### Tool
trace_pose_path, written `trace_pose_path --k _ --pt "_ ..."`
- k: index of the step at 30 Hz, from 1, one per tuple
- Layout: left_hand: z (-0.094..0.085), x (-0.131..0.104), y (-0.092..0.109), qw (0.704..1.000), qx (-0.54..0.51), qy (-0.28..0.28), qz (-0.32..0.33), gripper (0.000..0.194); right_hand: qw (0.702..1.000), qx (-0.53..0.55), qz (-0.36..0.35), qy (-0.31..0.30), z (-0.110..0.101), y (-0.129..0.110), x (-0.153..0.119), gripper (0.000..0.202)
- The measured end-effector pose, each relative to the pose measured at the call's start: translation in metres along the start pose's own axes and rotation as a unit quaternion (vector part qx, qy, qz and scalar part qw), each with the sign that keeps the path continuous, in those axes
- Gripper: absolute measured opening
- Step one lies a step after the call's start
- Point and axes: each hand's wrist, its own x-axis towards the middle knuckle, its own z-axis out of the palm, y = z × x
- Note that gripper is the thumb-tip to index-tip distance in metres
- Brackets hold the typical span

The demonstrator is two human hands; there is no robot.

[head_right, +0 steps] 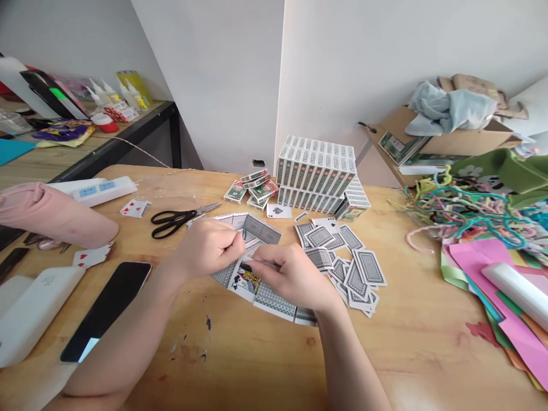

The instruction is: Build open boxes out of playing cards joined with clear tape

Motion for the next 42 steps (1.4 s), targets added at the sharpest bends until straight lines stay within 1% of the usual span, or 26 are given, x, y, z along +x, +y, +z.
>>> trace_pose_path --k 7,9,12,15,20,23,24,25,28,30,34,36,42 --pt "0.005 -0.002 0.0 0.999 0.043 0.022 -0.001 0.046 0.997 -0.052 0.04 0.031 0.005 -0.005 -0.001 0.032" --pt "0.004 -0.002 0.001 0.999 0.049 0.022 0.003 0.046 0.999 -0.022 0.034 0.017 0.003 -0.003 0.001 0.031" --pt "0.002 -0.002 0.002 0.999 0.049 0.016 0.007 0.045 0.998 0.051 0.012 -0.022 -0.002 0.003 0.003 0.031" --pt "0.001 -0.002 0.003 0.999 0.049 0.015 0.01 0.044 0.997 0.077 0.007 -0.03 -0.003 0.008 0.005 0.03" --pt "0.004 -0.002 0.006 0.998 0.054 0.012 0.01 0.042 0.999 0.048 0.013 -0.005 0.005 0.005 0.007 0.033" --pt "0.005 -0.002 0.004 0.998 0.061 0.023 0.01 0.044 0.998 0.037 0.043 0.024 0.005 0.002 0.006 0.029" --pt "0.005 -0.002 0.003 0.998 0.062 0.028 0.01 0.045 0.997 0.039 0.054 0.025 0.004 0.001 0.005 0.026" --pt "0.005 -0.002 0.002 0.997 0.063 0.032 0.01 0.046 0.997 0.043 0.067 0.015 0.001 0.001 0.004 0.025" --pt "0.004 -0.002 -0.003 0.996 0.073 0.045 0.006 0.047 0.992 0.041 0.11 -0.051 -0.011 0.002 -0.002 0.025" --pt "0.004 -0.003 -0.005 0.995 0.084 0.051 0.002 0.047 0.989 0.025 0.13 -0.063 -0.016 0.003 -0.006 0.024" --pt "0.006 -0.002 -0.003 0.995 0.095 0.037 0.002 0.045 0.992 -0.014 0.122 -0.003 -0.017 0.0 -0.01 0.023" --pt "0.006 -0.002 0.0 0.995 0.098 0.026 0.0 0.044 0.993 -0.026 0.117 0.015 -0.015 -0.003 -0.009 0.023" --pt "0.005 -0.002 0.003 0.995 0.102 0.012 -0.007 0.046 0.992 -0.021 0.121 0.014 -0.011 -0.003 -0.005 0.02"
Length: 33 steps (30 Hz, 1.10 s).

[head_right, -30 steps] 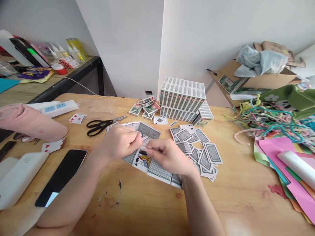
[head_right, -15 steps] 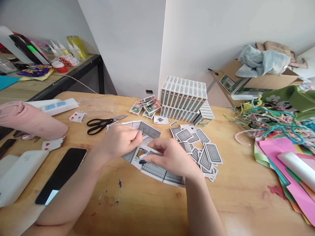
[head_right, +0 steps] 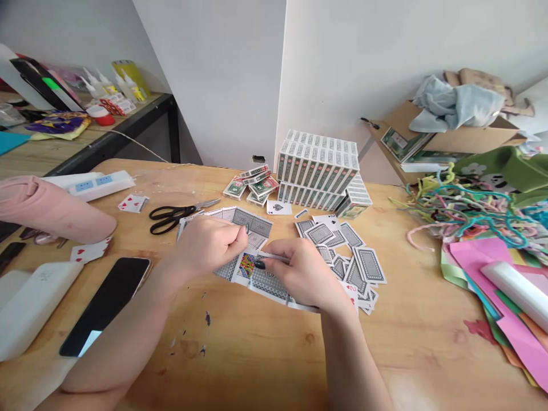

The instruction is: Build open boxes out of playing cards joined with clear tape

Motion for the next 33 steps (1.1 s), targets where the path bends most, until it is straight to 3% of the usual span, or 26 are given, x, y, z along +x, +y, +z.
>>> trace_pose_path --k 13,25,33 --pt "-0.003 0.0 0.0 1.0 -0.01 0.001 -0.016 0.048 0.997 0.077 0.02 0.01 0.01 -0.007 0.003 0.016" --pt "-0.006 0.0 0.004 0.999 -0.025 -0.002 -0.026 0.048 0.998 0.049 0.012 0.047 0.026 -0.015 0.007 0.02" --pt "-0.007 -0.001 0.001 0.999 -0.024 -0.015 -0.022 0.048 0.997 0.041 0.029 -0.052 0.008 -0.006 0.0 0.02"
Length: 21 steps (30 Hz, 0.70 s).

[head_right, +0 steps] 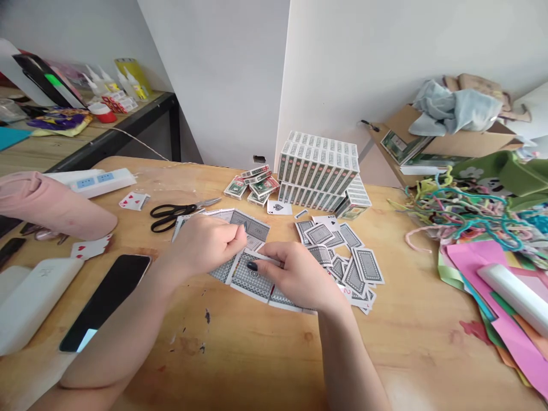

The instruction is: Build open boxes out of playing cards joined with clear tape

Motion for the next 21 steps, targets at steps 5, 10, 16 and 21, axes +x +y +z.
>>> trace_pose_path --k 5,10,16,21 --pt "-0.002 0.0 0.005 1.0 -0.001 0.006 -0.007 0.05 0.998 -0.007 -0.006 0.059 0.004 -0.003 -0.001 0.018" --pt "-0.005 0.0 0.007 1.0 -0.004 -0.008 -0.016 0.049 0.995 -0.015 -0.014 0.102 0.011 -0.007 0.001 0.021" --pt "-0.003 0.0 0.008 0.999 -0.012 -0.017 -0.032 0.049 0.99 -0.034 -0.026 0.137 0.017 -0.008 0.003 0.023" --pt "-0.001 0.0 0.009 1.0 -0.021 -0.015 -0.017 0.049 0.996 -0.024 -0.04 0.08 0.014 -0.008 0.006 0.016"
